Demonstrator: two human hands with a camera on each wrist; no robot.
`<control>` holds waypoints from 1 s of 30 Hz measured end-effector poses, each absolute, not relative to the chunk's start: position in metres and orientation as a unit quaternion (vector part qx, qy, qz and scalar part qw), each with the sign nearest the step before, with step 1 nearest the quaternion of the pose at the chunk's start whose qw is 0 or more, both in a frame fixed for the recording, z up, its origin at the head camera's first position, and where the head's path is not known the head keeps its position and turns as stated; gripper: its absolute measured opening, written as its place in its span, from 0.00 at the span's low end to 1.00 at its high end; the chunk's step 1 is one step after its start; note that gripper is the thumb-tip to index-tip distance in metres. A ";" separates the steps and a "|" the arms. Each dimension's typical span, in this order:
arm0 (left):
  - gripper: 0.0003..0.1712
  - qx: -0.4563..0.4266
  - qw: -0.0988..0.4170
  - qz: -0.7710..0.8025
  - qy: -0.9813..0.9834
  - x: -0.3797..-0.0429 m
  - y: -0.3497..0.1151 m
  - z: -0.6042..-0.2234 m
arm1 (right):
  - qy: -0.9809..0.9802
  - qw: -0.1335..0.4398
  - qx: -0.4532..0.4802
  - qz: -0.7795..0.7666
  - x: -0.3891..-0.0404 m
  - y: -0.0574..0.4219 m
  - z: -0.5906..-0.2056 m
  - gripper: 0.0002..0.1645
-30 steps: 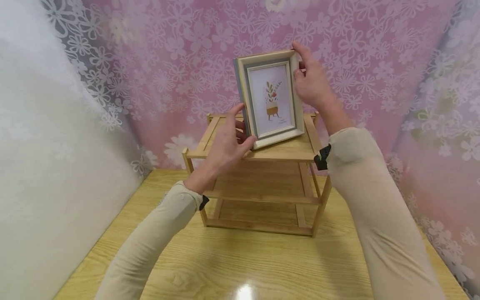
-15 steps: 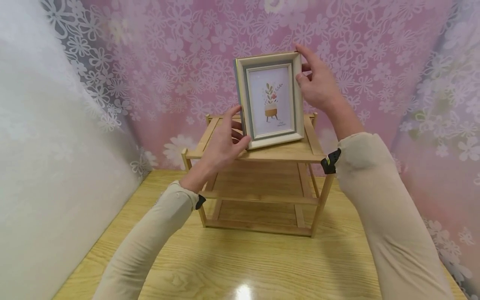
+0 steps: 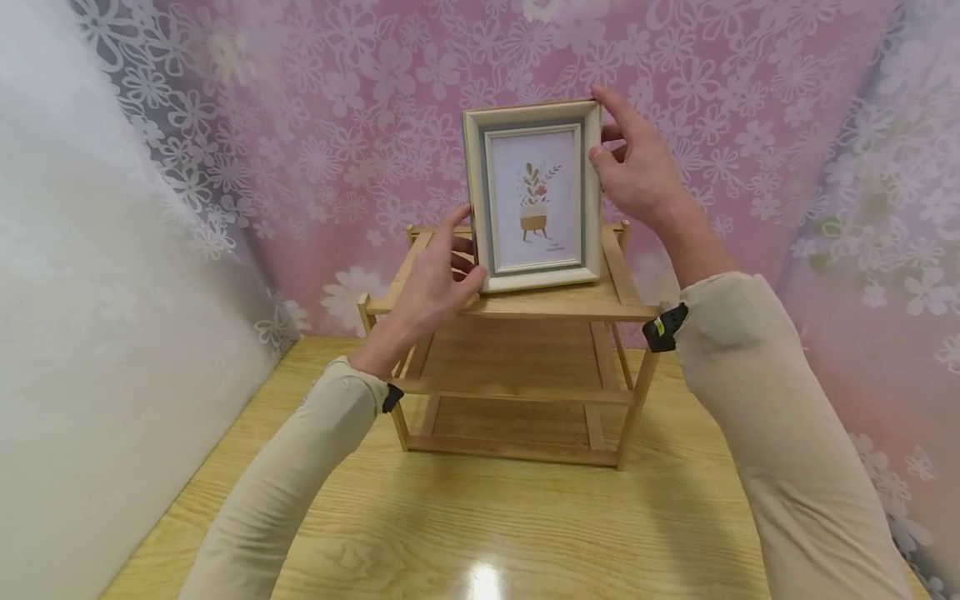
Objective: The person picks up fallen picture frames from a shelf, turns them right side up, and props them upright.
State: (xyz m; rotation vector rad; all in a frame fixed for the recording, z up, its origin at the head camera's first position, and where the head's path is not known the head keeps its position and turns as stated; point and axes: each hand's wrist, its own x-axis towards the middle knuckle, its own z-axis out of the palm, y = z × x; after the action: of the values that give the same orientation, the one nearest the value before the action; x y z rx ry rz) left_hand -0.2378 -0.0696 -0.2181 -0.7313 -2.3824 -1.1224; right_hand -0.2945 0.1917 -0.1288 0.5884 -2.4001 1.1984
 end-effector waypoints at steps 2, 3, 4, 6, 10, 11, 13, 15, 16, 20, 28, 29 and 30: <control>0.42 -0.261 0.201 -0.404 -0.853 -0.238 -0.071 -0.218 | -0.852 0.195 0.213 0.436 -0.293 0.191 -0.129 0.39; 0.42 -0.261 0.202 -0.403 -0.854 -0.238 -0.072 -0.218 | -0.850 0.195 0.215 0.440 -0.292 0.191 -0.130 0.39; 0.42 -0.261 0.202 -0.403 -0.854 -0.238 -0.072 -0.218 | -0.848 0.196 0.217 0.443 -0.292 0.191 -0.130 0.39; 0.42 -0.260 0.204 -0.401 -0.854 -0.238 -0.074 -0.217 | -0.842 0.200 0.224 0.448 -0.290 0.190 -0.130 0.39; 0.42 -0.260 0.207 -0.399 -0.855 -0.238 -0.076 -0.217 | -0.836 0.207 0.230 0.453 -0.284 0.189 -0.131 0.39; 0.42 -0.258 0.204 -0.399 -0.856 -0.238 -0.077 -0.216 | -0.835 0.208 0.230 0.454 -0.283 0.189 -0.132 0.39; 0.42 -0.256 0.200 -0.402 -0.856 -0.238 -0.079 -0.216 | -0.834 0.207 0.228 0.458 -0.280 0.187 -0.132 0.39; 0.42 -0.254 0.196 -0.405 -0.856 -0.237 -0.081 -0.215 | -0.832 0.206 0.228 0.462 -0.277 0.186 -0.132 0.39; 0.42 -0.254 0.195 -0.405 -0.856 -0.237 -0.081 -0.215 | -0.831 0.207 0.228 0.463 -0.276 0.185 -0.132 0.39; 0.42 -0.252 0.198 -0.398 -0.860 -0.236 -0.084 -0.214 | -0.834 0.210 0.228 0.457 -0.273 0.181 -0.130 0.39; 0.42 -0.256 0.199 -0.379 -0.867 -0.236 -0.086 -0.212 | -0.847 0.209 0.214 0.439 -0.269 0.177 -0.131 0.40; 0.42 -0.256 0.199 -0.379 -0.867 -0.236 -0.087 -0.212 | -0.849 0.203 0.213 0.439 -0.268 0.177 -0.131 0.40; 0.42 -0.253 0.200 -0.378 -0.868 -0.236 -0.087 -0.212 | -0.850 0.197 0.215 0.439 -0.267 0.176 -0.131 0.40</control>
State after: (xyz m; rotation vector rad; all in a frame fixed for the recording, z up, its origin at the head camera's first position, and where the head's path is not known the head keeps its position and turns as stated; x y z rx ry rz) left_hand -0.2357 -0.0875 -0.2120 -0.7087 -2.4258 -1.0580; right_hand -0.2675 0.1760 -0.1308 0.6030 -2.3790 1.2281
